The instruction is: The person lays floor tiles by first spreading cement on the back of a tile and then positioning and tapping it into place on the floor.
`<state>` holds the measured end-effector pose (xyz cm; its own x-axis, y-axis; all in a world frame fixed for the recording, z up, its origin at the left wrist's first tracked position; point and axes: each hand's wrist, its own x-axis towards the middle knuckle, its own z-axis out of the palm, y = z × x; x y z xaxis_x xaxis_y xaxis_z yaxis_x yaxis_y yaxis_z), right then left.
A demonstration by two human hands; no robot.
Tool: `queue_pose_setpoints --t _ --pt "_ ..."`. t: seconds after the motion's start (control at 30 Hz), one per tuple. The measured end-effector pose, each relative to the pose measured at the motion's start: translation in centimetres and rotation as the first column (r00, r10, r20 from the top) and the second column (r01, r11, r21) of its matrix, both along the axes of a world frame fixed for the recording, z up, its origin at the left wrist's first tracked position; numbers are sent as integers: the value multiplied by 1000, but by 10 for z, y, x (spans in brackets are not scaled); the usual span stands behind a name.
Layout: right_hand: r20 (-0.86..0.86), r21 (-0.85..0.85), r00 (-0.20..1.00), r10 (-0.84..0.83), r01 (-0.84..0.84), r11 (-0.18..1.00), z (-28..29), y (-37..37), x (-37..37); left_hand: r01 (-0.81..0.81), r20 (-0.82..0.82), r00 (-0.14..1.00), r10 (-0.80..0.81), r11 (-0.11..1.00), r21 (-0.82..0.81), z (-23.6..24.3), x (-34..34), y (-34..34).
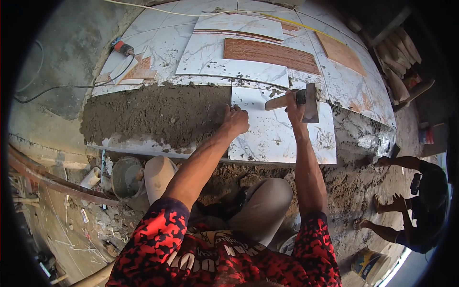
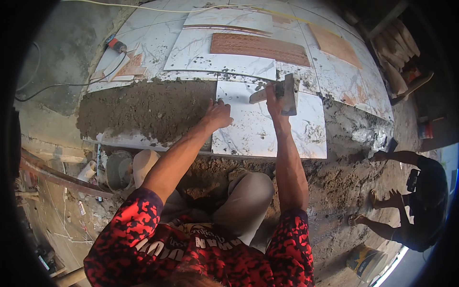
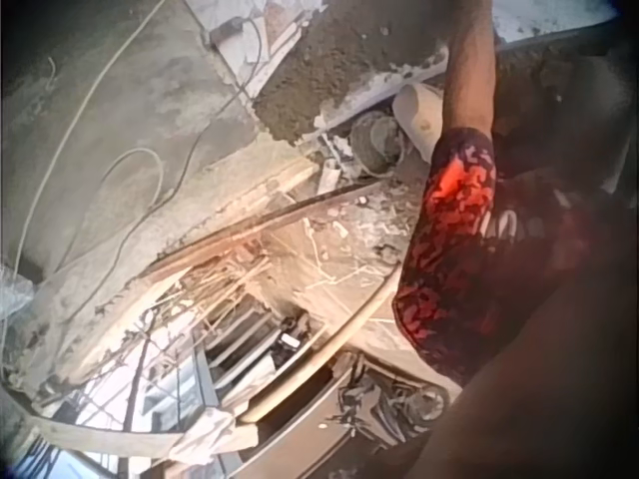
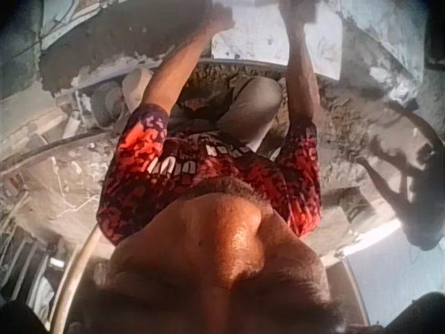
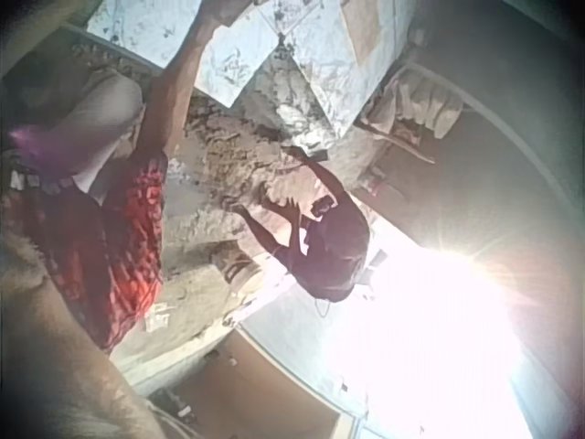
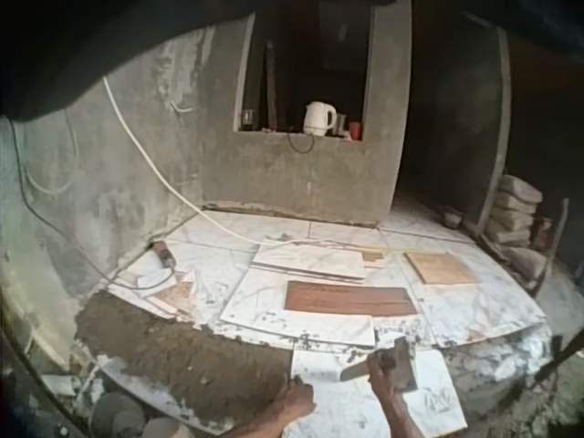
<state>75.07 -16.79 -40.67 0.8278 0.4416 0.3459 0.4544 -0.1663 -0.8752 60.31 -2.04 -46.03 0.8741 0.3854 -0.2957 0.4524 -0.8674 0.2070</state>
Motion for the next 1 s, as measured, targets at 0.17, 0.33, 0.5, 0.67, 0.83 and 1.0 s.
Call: queue_pose_setpoints --t 0.17,0.33,0.5,0.67,0.83,1.0 --pt "139 136 990 23 -42 990 -6 30 -9 28 18 999 -29 1000 13 1 3 -6" --pt "122 103 985 118 -131 986 20 51 -35 2 18 1000 -2 1000 9 -1 -8 -2" --pt "131 -42 973 190 -186 982 1 71 -27 13 8 1000 -13 999 30 -7 -2 -2" --pt "36 61 974 225 -227 972 5 79 -41 21 69 997 -23 999 26 -13 -7 0" --pt "61 51 982 176 -179 982 15 70 -41 19 73 997 -21 999 27 -5 -14 0" --pt "55 35 974 222 -224 974 -1 61 -21 75 -58 995 -75 997 -1 -4 -6 11"
